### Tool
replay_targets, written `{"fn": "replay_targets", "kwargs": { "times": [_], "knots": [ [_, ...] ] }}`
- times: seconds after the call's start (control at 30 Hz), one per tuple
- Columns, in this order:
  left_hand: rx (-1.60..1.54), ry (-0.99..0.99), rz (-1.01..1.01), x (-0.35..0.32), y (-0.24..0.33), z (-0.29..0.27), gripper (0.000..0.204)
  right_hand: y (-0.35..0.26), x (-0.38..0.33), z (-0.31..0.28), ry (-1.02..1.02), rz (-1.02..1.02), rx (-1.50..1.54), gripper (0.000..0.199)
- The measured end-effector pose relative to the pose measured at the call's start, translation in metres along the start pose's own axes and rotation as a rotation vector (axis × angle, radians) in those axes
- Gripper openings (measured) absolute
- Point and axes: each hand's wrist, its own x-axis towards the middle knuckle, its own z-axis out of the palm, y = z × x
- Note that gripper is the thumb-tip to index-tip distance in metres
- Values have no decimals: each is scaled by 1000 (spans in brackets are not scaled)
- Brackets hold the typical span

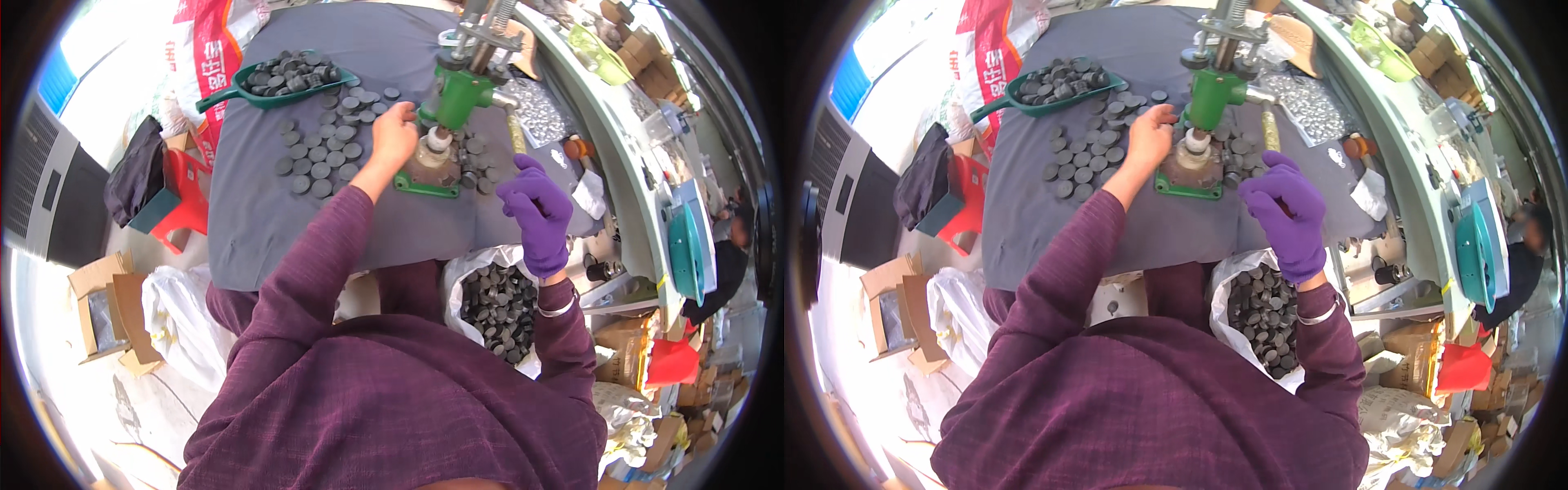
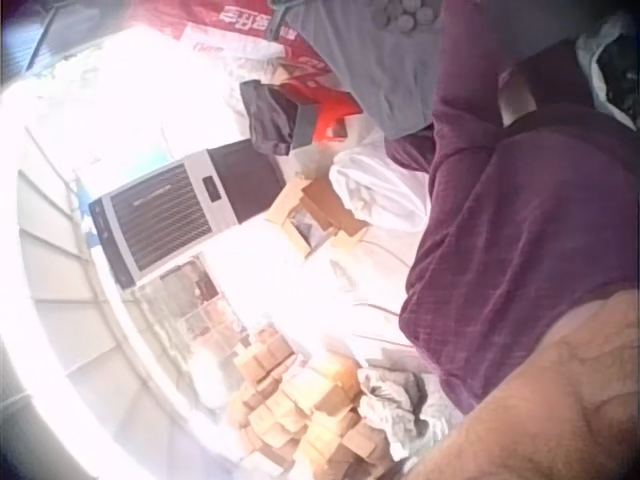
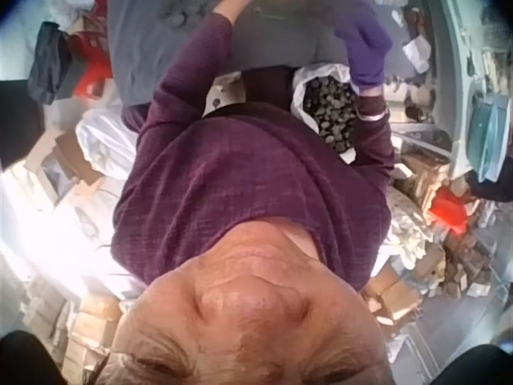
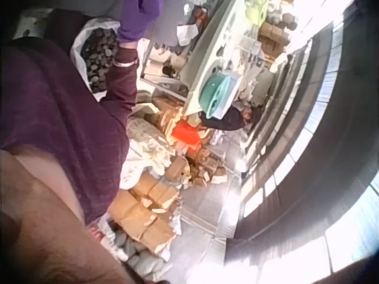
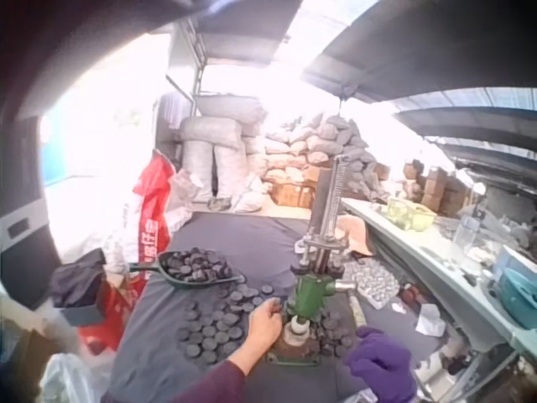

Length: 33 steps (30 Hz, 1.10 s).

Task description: Insert small plastic discs into a manual press, pull the lever to process them, and then move them aside.

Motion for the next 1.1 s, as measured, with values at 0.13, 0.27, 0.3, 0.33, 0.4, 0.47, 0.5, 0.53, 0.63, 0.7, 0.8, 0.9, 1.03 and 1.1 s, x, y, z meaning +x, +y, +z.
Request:
{"fn": "replay_targets", "kwargs": {
  "times": [0.13,0.27,0.3,0.33,0.4,0.47,0.5,0.53,0.63,0.7,0.8,0.9,1.03,1.1],
  "knots": [
    [133,-84,-77,42,-19,2,28,-38,51,-24,21,154,29,22],
    [13,-381,-342,63,-2,9,30,-8,104,-45,73,-168,173,28],
    [-50,-435,-365,65,3,12,31,-12,110,-45,104,-87,260,32],
    [-110,-478,-412,62,14,11,30,-25,117,-45,117,21,253,40],
    [-201,-553,-425,60,16,19,29,-26,120,-49,121,136,352,45],
    [-327,-624,-461,61,16,26,30,-23,117,-48,133,22,319,42],
    [-408,-656,-493,63,14,29,30,-23,118,-45,134,-34,302,41],
    [-490,-686,-526,66,11,32,31,-27,117,-43,156,27,351,39],
    [-656,-866,-654,78,3,35,35,-31,120,-43,142,85,384,39],
    [-714,-989,-647,79,3,35,36,-22,118,-38,192,-91,354,39],
    [-831,-973,-679,73,11,34,35,-22,118,-43,176,-68,357,40],
    [-670,-679,-418,60,10,21,33,-37,120,-39,230,137,396,39],
    [-316,-532,-324,54,25,-42,29,-27,113,-32,214,33,406,42],
    [-232,-420,-213,42,31,-99,29,-37,115,-34,280,93,372,39]
  ]
}}
